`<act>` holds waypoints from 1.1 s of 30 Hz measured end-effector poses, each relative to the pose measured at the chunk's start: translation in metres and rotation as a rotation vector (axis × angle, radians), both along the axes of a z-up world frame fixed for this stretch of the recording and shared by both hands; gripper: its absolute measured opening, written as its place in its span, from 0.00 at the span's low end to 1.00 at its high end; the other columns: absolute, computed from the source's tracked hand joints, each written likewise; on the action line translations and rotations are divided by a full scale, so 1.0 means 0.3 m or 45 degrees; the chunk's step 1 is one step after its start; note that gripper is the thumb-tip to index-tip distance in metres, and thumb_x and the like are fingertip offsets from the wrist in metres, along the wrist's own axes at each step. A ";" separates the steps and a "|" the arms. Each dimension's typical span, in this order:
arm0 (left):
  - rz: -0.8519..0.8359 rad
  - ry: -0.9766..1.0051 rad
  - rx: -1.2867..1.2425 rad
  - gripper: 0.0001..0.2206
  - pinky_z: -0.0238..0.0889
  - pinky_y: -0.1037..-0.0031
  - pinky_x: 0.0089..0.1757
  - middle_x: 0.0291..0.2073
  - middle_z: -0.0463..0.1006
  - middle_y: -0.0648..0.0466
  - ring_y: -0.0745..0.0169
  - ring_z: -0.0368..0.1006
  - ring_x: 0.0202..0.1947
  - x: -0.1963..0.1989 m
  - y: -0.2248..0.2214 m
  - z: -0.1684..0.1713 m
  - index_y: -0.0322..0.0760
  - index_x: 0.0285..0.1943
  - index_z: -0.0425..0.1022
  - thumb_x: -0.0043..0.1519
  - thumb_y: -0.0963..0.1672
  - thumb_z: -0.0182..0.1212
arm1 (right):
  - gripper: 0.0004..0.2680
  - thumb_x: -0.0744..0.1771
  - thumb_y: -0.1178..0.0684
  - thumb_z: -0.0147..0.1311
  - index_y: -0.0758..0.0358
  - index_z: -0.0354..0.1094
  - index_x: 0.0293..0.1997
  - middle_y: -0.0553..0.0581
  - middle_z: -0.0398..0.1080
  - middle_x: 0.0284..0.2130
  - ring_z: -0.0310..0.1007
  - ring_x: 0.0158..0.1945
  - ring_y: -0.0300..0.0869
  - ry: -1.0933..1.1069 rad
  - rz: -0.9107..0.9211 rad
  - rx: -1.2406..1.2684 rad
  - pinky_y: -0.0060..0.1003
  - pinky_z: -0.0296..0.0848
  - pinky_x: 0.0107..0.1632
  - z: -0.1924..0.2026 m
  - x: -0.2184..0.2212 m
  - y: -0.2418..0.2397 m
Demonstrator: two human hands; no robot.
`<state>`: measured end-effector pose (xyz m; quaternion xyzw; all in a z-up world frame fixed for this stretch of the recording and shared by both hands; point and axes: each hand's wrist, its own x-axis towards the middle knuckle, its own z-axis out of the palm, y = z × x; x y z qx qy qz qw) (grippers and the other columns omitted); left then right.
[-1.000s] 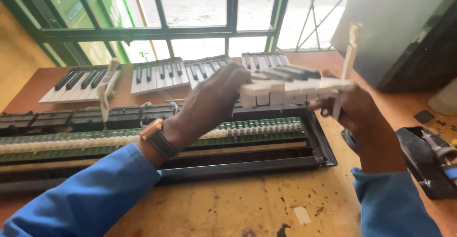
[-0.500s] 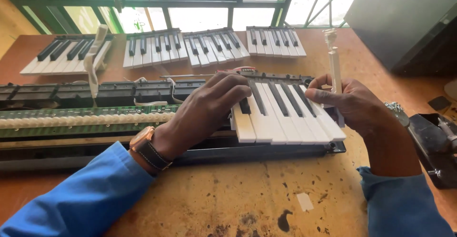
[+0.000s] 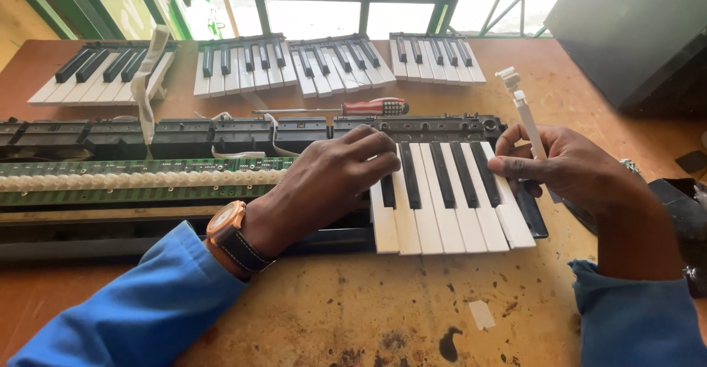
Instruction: Repairing an electronic keyboard by installing rubber contact strips onto the circuit board and then snapping the plastic key assemblies back into the frame.
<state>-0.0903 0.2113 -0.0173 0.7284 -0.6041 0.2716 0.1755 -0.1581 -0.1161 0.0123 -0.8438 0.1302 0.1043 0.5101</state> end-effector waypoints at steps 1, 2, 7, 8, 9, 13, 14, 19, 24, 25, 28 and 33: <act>-0.002 0.002 0.001 0.13 0.72 0.70 0.30 0.45 0.77 0.46 0.54 0.73 0.43 0.000 -0.002 -0.003 0.33 0.49 0.75 0.57 0.33 0.67 | 0.09 0.64 0.53 0.63 0.66 0.71 0.41 0.63 0.68 0.26 0.63 0.27 0.49 0.002 -0.002 0.001 0.43 0.59 0.31 -0.007 0.005 -0.008; 0.011 0.053 -0.026 0.13 0.74 0.70 0.32 0.46 0.77 0.45 0.52 0.73 0.45 0.001 -0.004 -0.005 0.31 0.49 0.75 0.57 0.33 0.67 | 0.09 0.64 0.53 0.63 0.66 0.71 0.42 0.63 0.68 0.26 0.63 0.27 0.49 -0.013 0.014 -0.002 0.43 0.60 0.31 -0.013 0.010 -0.016; -0.009 0.196 -0.071 0.14 0.77 0.66 0.39 0.46 0.77 0.44 0.49 0.73 0.46 0.007 -0.002 0.001 0.29 0.50 0.76 0.56 0.32 0.66 | 0.07 0.65 0.54 0.63 0.65 0.71 0.41 0.62 0.69 0.25 0.64 0.27 0.48 -0.052 0.022 -0.003 0.41 0.60 0.30 -0.008 0.002 -0.007; -0.029 0.237 -0.082 0.16 0.77 0.65 0.42 0.45 0.77 0.45 0.48 0.73 0.46 0.009 -0.001 0.005 0.30 0.49 0.75 0.53 0.31 0.67 | 0.07 0.66 0.54 0.63 0.65 0.71 0.41 0.61 0.68 0.25 0.63 0.27 0.47 -0.042 -0.017 -0.003 0.41 0.59 0.31 0.001 -0.003 0.007; -0.050 0.280 -0.093 0.17 0.76 0.64 0.44 0.44 0.77 0.45 0.47 0.73 0.46 0.008 -0.002 0.009 0.30 0.48 0.75 0.51 0.31 0.68 | 0.06 0.66 0.55 0.63 0.64 0.71 0.41 0.60 0.67 0.25 0.63 0.28 0.47 -0.030 -0.057 -0.002 0.41 0.59 0.32 0.009 -0.011 0.021; -0.012 0.394 -0.105 0.18 0.77 0.64 0.45 0.42 0.76 0.46 0.47 0.74 0.45 0.005 -0.014 0.011 0.31 0.45 0.73 0.48 0.31 0.71 | 0.06 0.66 0.54 0.62 0.65 0.73 0.40 0.61 0.68 0.25 0.64 0.29 0.47 -0.073 -0.071 -0.074 0.40 0.60 0.33 0.016 -0.011 0.023; -0.006 0.407 -0.123 0.17 0.76 0.63 0.45 0.42 0.77 0.45 0.46 0.74 0.45 0.002 -0.020 0.013 0.30 0.45 0.73 0.48 0.31 0.70 | 0.06 0.66 0.54 0.62 0.65 0.72 0.40 0.62 0.70 0.25 0.64 0.28 0.48 -0.062 -0.047 -0.061 0.41 0.59 0.32 0.012 -0.007 0.012; 0.028 0.460 -0.149 0.17 0.75 0.62 0.47 0.43 0.78 0.44 0.44 0.75 0.48 0.001 -0.031 0.011 0.30 0.45 0.74 0.49 0.32 0.71 | 0.06 0.66 0.54 0.63 0.63 0.72 0.39 0.62 0.71 0.27 0.65 0.30 0.48 -0.048 -0.099 -0.088 0.42 0.62 0.36 0.017 -0.006 0.022; 0.022 0.598 -0.119 0.19 0.77 0.65 0.43 0.47 0.76 0.43 0.43 0.76 0.46 -0.014 -0.017 0.027 0.29 0.49 0.74 0.49 0.30 0.67 | 0.09 0.66 0.51 0.60 0.67 0.73 0.43 0.65 0.72 0.29 0.72 0.33 0.51 -0.037 -0.067 -0.161 0.42 0.67 0.34 0.039 -0.007 0.045; 0.022 0.597 -0.120 0.19 0.77 0.65 0.43 0.47 0.76 0.43 0.43 0.76 0.46 -0.022 -0.009 0.026 0.29 0.49 0.74 0.49 0.30 0.67 | 0.09 0.66 0.51 0.60 0.67 0.73 0.43 0.65 0.72 0.29 0.72 0.33 0.51 -0.038 -0.067 -0.161 0.42 0.67 0.34 0.034 -0.005 0.038; 0.008 0.523 -0.128 0.24 0.78 0.66 0.47 0.51 0.74 0.40 0.40 0.73 0.51 -0.058 0.011 0.045 0.27 0.52 0.74 0.46 0.27 0.58 | 0.10 0.67 0.50 0.59 0.67 0.73 0.46 0.64 0.74 0.28 0.76 0.31 0.49 -0.017 -0.029 -0.189 0.40 0.64 0.30 0.027 0.004 0.020; 0.231 0.674 -0.229 0.22 0.77 0.64 0.39 0.41 0.80 0.42 0.48 0.78 0.39 -0.171 0.044 0.073 0.29 0.54 0.68 0.55 0.47 0.65 | 0.13 0.65 0.47 0.62 0.69 0.77 0.41 0.67 0.71 0.21 0.60 0.22 0.46 0.073 -0.107 -0.209 0.38 0.56 0.27 0.058 -0.015 0.061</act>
